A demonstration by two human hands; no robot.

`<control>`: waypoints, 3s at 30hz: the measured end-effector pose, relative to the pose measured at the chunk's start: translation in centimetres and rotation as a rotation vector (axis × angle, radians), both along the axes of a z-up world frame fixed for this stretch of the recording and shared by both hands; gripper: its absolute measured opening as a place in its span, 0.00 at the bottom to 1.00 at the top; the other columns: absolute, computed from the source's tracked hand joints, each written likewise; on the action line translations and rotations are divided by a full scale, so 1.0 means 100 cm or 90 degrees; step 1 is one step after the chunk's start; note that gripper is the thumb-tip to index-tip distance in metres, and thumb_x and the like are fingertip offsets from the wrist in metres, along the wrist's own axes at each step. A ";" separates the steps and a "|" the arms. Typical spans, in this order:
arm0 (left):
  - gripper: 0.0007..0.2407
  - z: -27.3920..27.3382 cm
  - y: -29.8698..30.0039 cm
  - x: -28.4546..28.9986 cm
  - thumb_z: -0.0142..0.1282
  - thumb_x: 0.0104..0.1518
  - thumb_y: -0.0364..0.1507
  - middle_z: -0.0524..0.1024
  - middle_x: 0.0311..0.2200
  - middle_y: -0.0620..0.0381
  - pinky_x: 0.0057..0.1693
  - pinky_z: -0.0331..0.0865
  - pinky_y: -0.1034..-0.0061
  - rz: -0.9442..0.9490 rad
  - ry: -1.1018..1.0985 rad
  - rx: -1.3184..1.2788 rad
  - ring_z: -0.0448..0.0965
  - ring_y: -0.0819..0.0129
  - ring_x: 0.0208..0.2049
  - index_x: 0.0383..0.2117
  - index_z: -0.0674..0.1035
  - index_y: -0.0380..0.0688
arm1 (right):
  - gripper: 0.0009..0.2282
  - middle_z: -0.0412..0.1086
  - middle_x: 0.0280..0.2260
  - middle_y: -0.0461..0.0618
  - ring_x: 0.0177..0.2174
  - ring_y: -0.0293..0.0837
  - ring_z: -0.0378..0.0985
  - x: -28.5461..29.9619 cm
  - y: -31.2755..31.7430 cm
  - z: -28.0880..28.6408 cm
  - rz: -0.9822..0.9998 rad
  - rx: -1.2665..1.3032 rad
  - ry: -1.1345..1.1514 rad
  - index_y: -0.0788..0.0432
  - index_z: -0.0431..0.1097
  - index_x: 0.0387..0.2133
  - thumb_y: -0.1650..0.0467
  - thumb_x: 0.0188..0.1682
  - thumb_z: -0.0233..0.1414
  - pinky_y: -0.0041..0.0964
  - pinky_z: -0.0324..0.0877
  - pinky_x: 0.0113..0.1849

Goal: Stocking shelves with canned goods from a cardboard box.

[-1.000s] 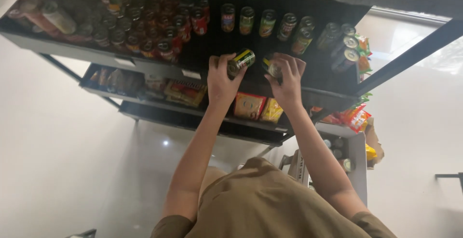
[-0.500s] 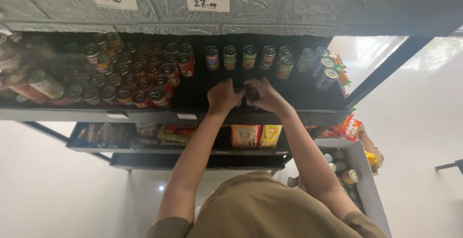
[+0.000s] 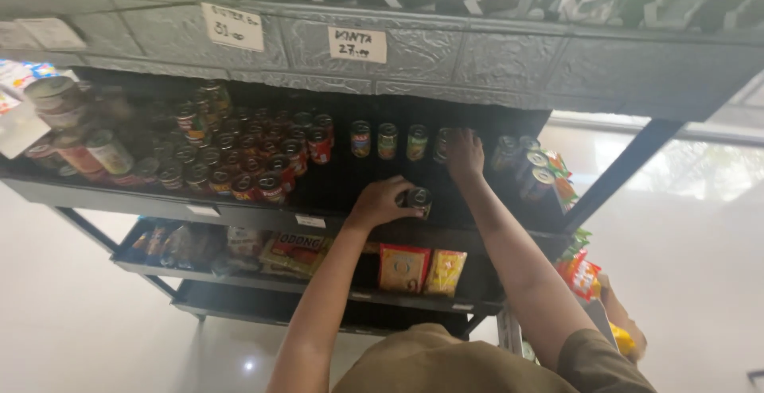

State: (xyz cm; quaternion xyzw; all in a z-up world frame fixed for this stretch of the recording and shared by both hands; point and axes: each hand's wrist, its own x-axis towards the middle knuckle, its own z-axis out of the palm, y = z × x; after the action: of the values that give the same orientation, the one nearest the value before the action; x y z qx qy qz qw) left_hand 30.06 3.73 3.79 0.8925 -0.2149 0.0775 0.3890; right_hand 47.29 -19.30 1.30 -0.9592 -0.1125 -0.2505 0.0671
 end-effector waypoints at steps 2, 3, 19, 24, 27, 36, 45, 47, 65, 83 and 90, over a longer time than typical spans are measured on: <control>0.28 -0.012 -0.001 0.010 0.68 0.42 0.51 0.78 0.44 0.55 0.51 0.73 0.61 0.015 -0.030 0.008 0.81 0.55 0.45 0.46 0.82 0.47 | 0.14 0.67 0.51 0.54 0.53 0.55 0.67 0.015 0.000 -0.006 0.018 -0.095 -0.022 0.56 0.71 0.51 0.67 0.51 0.55 0.51 0.67 0.52; 0.28 -0.020 -0.002 0.013 0.70 0.42 0.50 0.78 0.47 0.54 0.53 0.71 0.59 0.020 -0.055 0.016 0.79 0.53 0.47 0.45 0.83 0.46 | 0.13 0.67 0.50 0.51 0.54 0.52 0.69 0.021 -0.001 -0.013 0.025 -0.190 -0.041 0.55 0.72 0.49 0.68 0.51 0.55 0.50 0.67 0.52; 0.33 -0.044 0.108 0.026 0.62 0.49 0.56 0.70 0.61 0.47 0.64 0.65 0.56 0.144 -0.061 0.192 0.68 0.50 0.63 0.57 0.77 0.49 | 0.14 0.72 0.48 0.51 0.49 0.54 0.77 -0.039 0.147 0.017 0.224 -0.061 0.153 0.58 0.68 0.49 0.75 0.49 0.54 0.47 0.73 0.48; 0.31 -0.046 0.142 0.019 0.63 0.50 0.52 0.75 0.56 0.46 0.61 0.68 0.56 0.093 -0.010 0.056 0.74 0.51 0.56 0.57 0.77 0.46 | 0.25 0.62 0.62 0.57 0.54 0.60 0.70 0.020 0.217 -0.033 0.292 -0.058 0.022 0.53 0.68 0.57 0.81 0.44 0.51 0.53 0.72 0.48; 0.30 -0.062 0.141 0.025 0.67 0.50 0.49 0.76 0.52 0.44 0.59 0.69 0.56 0.095 -0.098 0.045 0.75 0.47 0.54 0.54 0.77 0.41 | 0.21 0.62 0.63 0.57 0.56 0.60 0.69 0.040 0.236 -0.042 0.256 -0.104 0.022 0.54 0.70 0.50 0.81 0.42 0.53 0.54 0.72 0.48; 0.30 -0.057 0.144 0.030 0.68 0.46 0.48 0.74 0.51 0.46 0.58 0.65 0.55 0.100 -0.061 0.048 0.71 0.44 0.53 0.52 0.77 0.41 | 0.15 0.67 0.57 0.57 0.50 0.59 0.76 0.076 0.229 -0.054 0.111 -0.159 0.086 0.56 0.71 0.52 0.72 0.51 0.51 0.55 0.74 0.47; 0.30 -0.054 0.145 0.023 0.67 0.48 0.47 0.74 0.52 0.44 0.60 0.66 0.56 0.109 -0.065 0.047 0.71 0.43 0.55 0.53 0.76 0.40 | 0.09 0.72 0.53 0.57 0.56 0.56 0.74 0.116 0.233 -0.057 0.150 -0.242 0.094 0.59 0.74 0.45 0.74 0.52 0.53 0.47 0.70 0.56; 0.30 -0.048 0.148 0.023 0.67 0.49 0.47 0.73 0.53 0.43 0.59 0.67 0.55 0.110 -0.048 0.046 0.71 0.43 0.54 0.53 0.75 0.39 | 0.10 0.73 0.49 0.60 0.52 0.57 0.74 0.073 0.225 -0.025 0.208 -0.011 0.108 0.61 0.72 0.44 0.75 0.48 0.55 0.49 0.70 0.52; 0.35 -0.057 0.164 0.039 0.65 0.36 0.21 0.64 0.49 0.45 0.53 0.67 0.62 0.030 0.031 -0.212 0.67 0.51 0.50 0.58 0.66 0.41 | 0.22 0.74 0.47 0.58 0.50 0.56 0.76 -0.051 0.200 -0.046 0.215 0.290 0.286 0.59 0.71 0.52 0.69 0.42 0.61 0.48 0.70 0.49; 0.29 -0.033 0.168 0.011 0.62 0.41 0.19 0.63 0.53 0.47 0.58 0.65 0.57 0.028 0.075 -0.262 0.64 0.49 0.57 0.55 0.68 0.46 | 0.30 0.63 0.55 0.72 0.55 0.68 0.66 0.102 0.215 -0.149 0.089 0.255 0.125 0.69 0.58 0.58 0.68 0.44 0.61 0.59 0.65 0.51; 0.25 -0.024 0.164 0.005 0.71 0.45 0.25 0.73 0.46 0.51 0.61 0.58 0.53 0.156 -0.030 -0.256 0.63 0.48 0.55 0.49 0.71 0.48 | 0.27 0.67 0.55 0.56 0.56 0.56 0.67 -0.021 0.191 -0.107 0.272 0.457 0.332 0.61 0.66 0.56 0.79 0.37 0.48 0.48 0.64 0.54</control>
State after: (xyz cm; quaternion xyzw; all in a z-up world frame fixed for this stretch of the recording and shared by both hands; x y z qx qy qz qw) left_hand 30.53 20.12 1.43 0.8145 -0.0939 0.1860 0.5414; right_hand 45.17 -0.17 -9.40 -0.8620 -0.1925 -0.0055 0.4689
